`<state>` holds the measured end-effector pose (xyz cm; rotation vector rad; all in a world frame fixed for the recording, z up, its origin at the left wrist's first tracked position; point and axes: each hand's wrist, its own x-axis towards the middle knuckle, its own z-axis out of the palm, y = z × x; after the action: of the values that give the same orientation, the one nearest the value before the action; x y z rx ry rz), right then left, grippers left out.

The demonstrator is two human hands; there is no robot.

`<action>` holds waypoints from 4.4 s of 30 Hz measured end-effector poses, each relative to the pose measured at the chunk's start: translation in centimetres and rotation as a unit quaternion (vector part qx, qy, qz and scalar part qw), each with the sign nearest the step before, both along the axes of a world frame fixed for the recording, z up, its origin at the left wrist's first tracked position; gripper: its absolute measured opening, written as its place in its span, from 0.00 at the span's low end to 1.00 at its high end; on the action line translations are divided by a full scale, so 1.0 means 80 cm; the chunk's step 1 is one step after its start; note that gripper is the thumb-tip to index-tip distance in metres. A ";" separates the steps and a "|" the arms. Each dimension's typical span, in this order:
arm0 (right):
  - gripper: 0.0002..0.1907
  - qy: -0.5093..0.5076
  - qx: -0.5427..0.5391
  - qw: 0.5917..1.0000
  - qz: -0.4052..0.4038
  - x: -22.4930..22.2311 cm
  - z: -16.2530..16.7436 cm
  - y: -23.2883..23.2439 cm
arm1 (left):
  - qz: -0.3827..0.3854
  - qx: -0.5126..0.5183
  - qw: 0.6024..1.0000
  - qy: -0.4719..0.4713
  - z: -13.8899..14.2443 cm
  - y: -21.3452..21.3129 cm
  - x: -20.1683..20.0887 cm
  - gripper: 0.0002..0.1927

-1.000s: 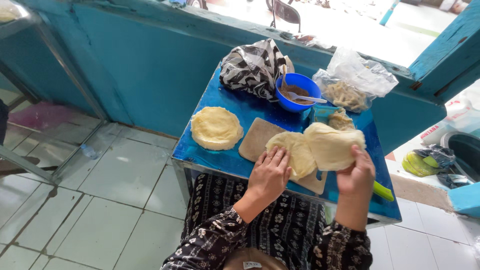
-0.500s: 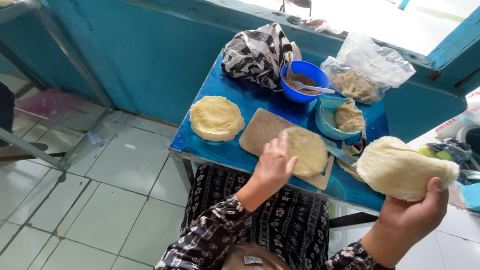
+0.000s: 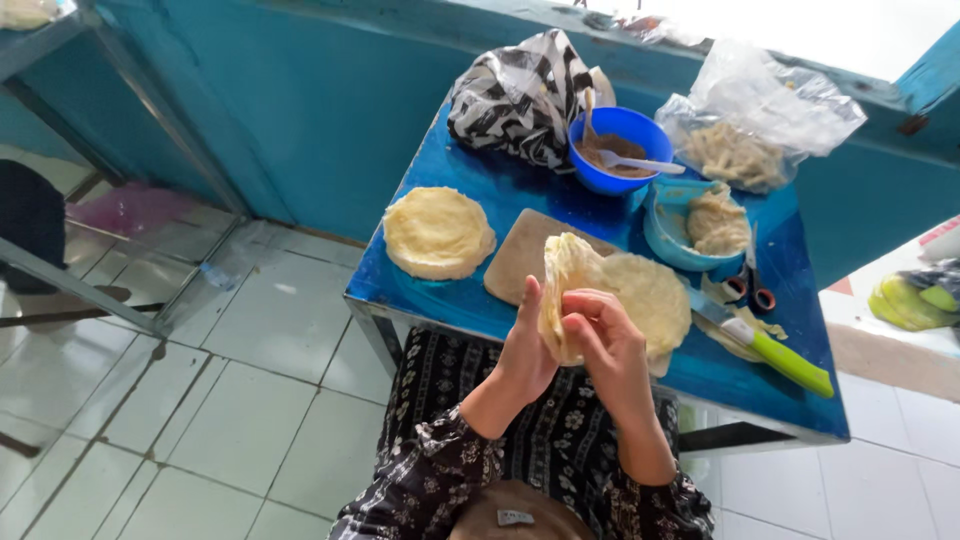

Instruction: The person sits at a small blue table and peels thin layers off stacked round flatbread discs by hand, placing the separated sheets aside. They then cut the layered discs into wedge pieces with a knife on a cutting board and use scissors to trim pieces.

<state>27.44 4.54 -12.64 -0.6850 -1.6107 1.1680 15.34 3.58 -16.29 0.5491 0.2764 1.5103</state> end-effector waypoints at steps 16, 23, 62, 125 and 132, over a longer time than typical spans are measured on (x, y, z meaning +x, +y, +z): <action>0.20 0.376 -0.349 0.854 -0.091 0.046 -0.019 0.032 | -0.026 -0.054 0.990 -0.130 -0.022 -0.054 -0.068 0.27; 0.09 0.093 0.085 0.940 -0.318 0.098 0.016 0.010 | -0.086 -0.040 0.975 -0.200 -0.025 -0.079 -0.099 0.27; 0.08 0.131 -0.299 0.942 0.081 0.015 -0.073 -0.078 | 0.111 0.009 0.941 0.319 -0.025 -0.150 -0.043 0.32; 0.23 0.469 -0.442 0.762 0.057 0.051 -0.094 -0.049 | 0.326 -0.227 0.914 -0.087 0.040 -0.165 -0.231 0.18; 0.09 -0.128 0.208 0.936 -0.255 0.070 0.046 0.056 | 0.410 -0.141 0.891 0.137 0.075 -0.126 -0.265 0.10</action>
<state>33.02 9.05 -8.94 -0.9247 -1.6828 0.3535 -5.86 -6.51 -10.32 0.4231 1.0332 2.1503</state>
